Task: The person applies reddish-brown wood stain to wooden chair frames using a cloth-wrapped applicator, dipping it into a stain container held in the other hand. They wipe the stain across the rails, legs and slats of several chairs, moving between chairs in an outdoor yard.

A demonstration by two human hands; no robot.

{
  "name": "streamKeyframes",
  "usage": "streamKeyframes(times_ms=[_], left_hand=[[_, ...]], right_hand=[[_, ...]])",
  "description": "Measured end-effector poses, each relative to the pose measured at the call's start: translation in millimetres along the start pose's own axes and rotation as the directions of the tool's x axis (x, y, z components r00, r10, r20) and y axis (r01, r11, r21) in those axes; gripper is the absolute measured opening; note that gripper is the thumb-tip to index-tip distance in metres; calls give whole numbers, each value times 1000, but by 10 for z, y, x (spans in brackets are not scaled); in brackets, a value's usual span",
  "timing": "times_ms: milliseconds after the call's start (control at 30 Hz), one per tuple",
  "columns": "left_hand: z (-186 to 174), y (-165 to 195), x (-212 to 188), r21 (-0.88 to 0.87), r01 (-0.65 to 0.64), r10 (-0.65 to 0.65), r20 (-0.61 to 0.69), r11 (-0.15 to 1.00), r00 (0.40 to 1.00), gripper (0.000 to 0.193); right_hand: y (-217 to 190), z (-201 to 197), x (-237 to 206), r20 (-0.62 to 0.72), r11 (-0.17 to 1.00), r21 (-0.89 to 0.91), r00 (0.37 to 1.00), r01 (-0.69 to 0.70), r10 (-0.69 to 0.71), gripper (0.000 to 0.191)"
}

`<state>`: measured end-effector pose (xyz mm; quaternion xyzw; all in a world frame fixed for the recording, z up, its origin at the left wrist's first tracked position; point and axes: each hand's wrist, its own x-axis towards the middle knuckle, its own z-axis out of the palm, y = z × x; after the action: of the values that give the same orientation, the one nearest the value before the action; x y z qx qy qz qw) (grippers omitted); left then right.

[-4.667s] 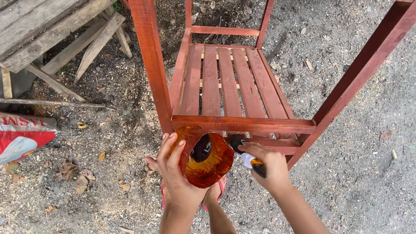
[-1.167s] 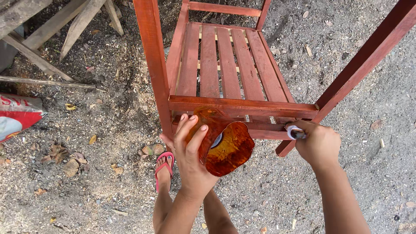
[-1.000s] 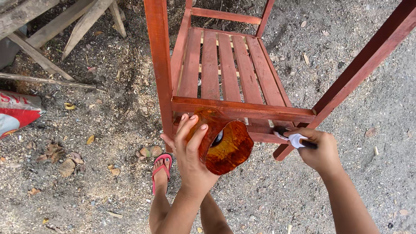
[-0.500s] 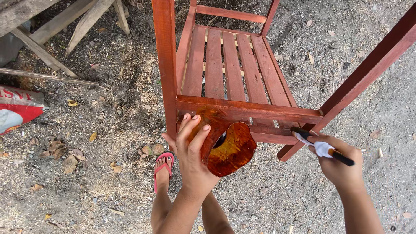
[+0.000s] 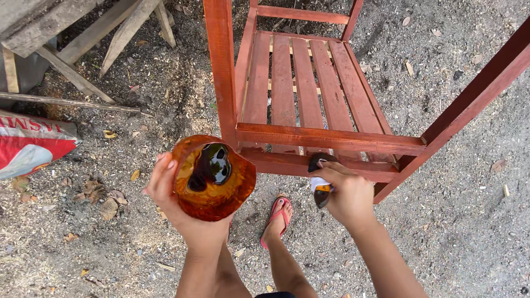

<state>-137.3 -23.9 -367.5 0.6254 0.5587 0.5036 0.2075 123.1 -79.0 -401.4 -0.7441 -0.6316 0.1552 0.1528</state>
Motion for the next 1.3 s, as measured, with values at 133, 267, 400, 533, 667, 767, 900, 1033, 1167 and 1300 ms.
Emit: streamKeyframes(times_ms=[133,267,400,533,667,767,900,1033,1167,1300], left_hand=[[-178,-166,81,19,22,-21,-47,1000,999,111],[-350,-301,52,72,45,-41,-60,996,997,120],[-430,-365,9,96,58,-50,-91,994,995,119],[-443,-329,-41,100,73,-61,-119,992,991,123],[-406,-234,-105,51,102,-96,-121,993,988,118],[-391,-154,-162,83,73,-62,-130,994,990,118],[-380,-47,-265,50,61,-56,-95,997,994,116],[-384,70,-392,-2,36,-36,-57,999,998,115],[-420,225,-535,-9,-8,8,-42,1000,999,115],[-527,501,-740,30,9,-8,-14,1000,1000,114]], right_hand=[[-600,341,181,-33,925,353,990,140,-137,33],[-827,464,232,12,669,731,977,138,-214,49],[-878,495,60,33,544,835,979,85,-203,54],[-903,685,11,-67,621,770,987,147,-149,52],[-715,852,18,-133,631,763,989,140,-59,43],[-360,784,-158,-175,696,707,985,125,1,38],[291,529,-501,-302,806,585,947,96,106,27],[1012,127,-889,-413,858,513,880,11,236,24],[1481,-187,-1149,-462,845,524,798,-105,386,26],[1368,-342,-1379,-459,851,481,767,-210,448,28]])
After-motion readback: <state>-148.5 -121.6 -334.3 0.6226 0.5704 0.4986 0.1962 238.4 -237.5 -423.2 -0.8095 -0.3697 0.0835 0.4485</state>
